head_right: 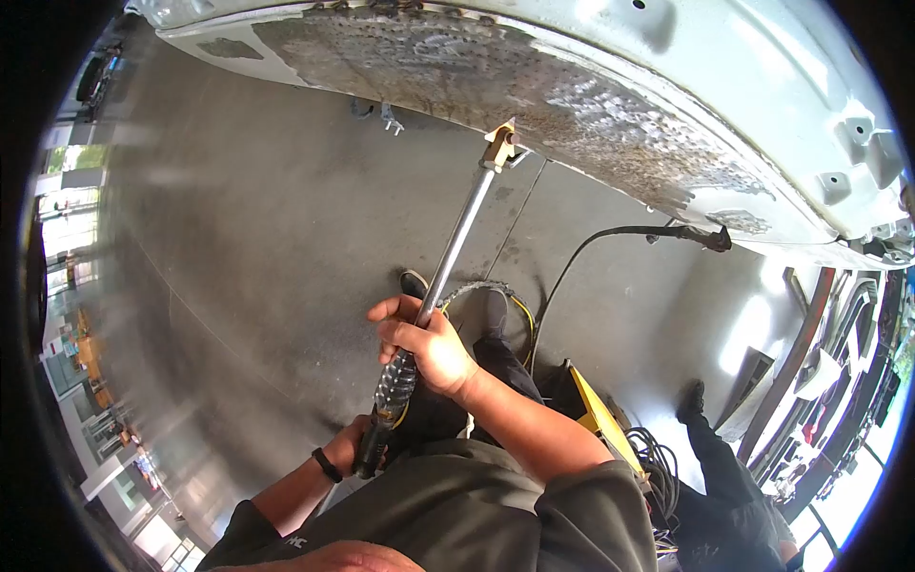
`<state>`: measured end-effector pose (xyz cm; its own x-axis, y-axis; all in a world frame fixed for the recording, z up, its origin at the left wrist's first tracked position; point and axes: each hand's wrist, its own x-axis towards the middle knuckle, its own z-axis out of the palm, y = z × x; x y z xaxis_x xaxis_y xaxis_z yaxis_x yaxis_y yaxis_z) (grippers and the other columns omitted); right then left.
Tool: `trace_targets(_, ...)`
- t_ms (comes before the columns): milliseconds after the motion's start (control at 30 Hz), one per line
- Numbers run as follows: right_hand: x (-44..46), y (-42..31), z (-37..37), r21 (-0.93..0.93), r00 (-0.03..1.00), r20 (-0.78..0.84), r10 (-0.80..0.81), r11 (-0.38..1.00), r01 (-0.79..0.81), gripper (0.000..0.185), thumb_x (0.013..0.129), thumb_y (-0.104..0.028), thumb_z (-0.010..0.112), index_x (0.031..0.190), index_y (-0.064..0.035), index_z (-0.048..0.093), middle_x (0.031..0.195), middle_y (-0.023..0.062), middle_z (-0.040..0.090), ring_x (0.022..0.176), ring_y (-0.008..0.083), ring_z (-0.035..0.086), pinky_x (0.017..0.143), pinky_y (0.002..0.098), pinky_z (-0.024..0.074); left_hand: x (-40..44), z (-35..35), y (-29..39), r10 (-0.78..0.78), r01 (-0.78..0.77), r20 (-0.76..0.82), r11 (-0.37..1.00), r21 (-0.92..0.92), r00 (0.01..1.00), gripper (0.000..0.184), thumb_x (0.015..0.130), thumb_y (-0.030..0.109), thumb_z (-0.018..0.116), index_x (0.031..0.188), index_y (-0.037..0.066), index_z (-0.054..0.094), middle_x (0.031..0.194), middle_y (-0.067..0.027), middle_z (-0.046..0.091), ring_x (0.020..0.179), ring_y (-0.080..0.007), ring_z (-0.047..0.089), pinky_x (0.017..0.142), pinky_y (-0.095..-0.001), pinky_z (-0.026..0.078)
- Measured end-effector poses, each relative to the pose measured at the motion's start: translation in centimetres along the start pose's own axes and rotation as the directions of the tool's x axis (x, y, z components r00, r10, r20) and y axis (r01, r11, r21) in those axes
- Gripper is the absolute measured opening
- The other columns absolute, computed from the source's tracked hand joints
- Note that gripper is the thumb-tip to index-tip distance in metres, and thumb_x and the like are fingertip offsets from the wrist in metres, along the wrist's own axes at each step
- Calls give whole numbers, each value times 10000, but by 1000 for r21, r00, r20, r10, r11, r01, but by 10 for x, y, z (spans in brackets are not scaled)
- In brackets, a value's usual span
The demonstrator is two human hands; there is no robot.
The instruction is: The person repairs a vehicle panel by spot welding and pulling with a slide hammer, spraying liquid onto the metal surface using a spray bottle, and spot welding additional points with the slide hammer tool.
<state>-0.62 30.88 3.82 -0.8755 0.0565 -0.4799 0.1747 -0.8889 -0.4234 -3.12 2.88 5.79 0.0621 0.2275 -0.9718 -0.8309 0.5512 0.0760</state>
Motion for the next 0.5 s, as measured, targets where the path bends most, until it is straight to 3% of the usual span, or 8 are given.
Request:
trace_targets(33,1,0,-1,-1,1000,-7,5,1000,-5,277,934,-95,610,1188,12,635,782,66,638,738,196,644,757,347,541,0,0,1,1,-1,-4,999,37,1000,494,1056,532,462,1058,75,652,789,-88,683,637,-243,673,616,-390,588)
trace_targets(133,2,-4,1,18,999,-31,9,1000,-9,266,934,-94,609,1177,9,639,773,62,637,732,195,646,752,344,540,10,-10,-9,-74,72,-10,993,-93,997,521,1053,551,434,1068,71,638,789,-101,681,635,-268,670,629,-413,591)
trace_targets(267,1,-9,1,1,999,-30,10,1000,-10,264,936,-97,613,1177,7,641,777,62,636,736,194,645,754,341,536,12,-9,-7,-44,44,-12,999,0,999,542,1056,563,406,1071,69,629,783,-105,680,639,-267,673,633,-414,594)
trace_targets(500,3,-10,0,-29,1000,-9,23,999,-24,274,939,-99,618,1190,7,643,790,61,635,745,192,637,761,340,533,11,-1,-6,-91,87,-61,994,-66,994,537,1065,566,407,1083,76,626,788,-109,681,637,-270,674,627,-418,594)
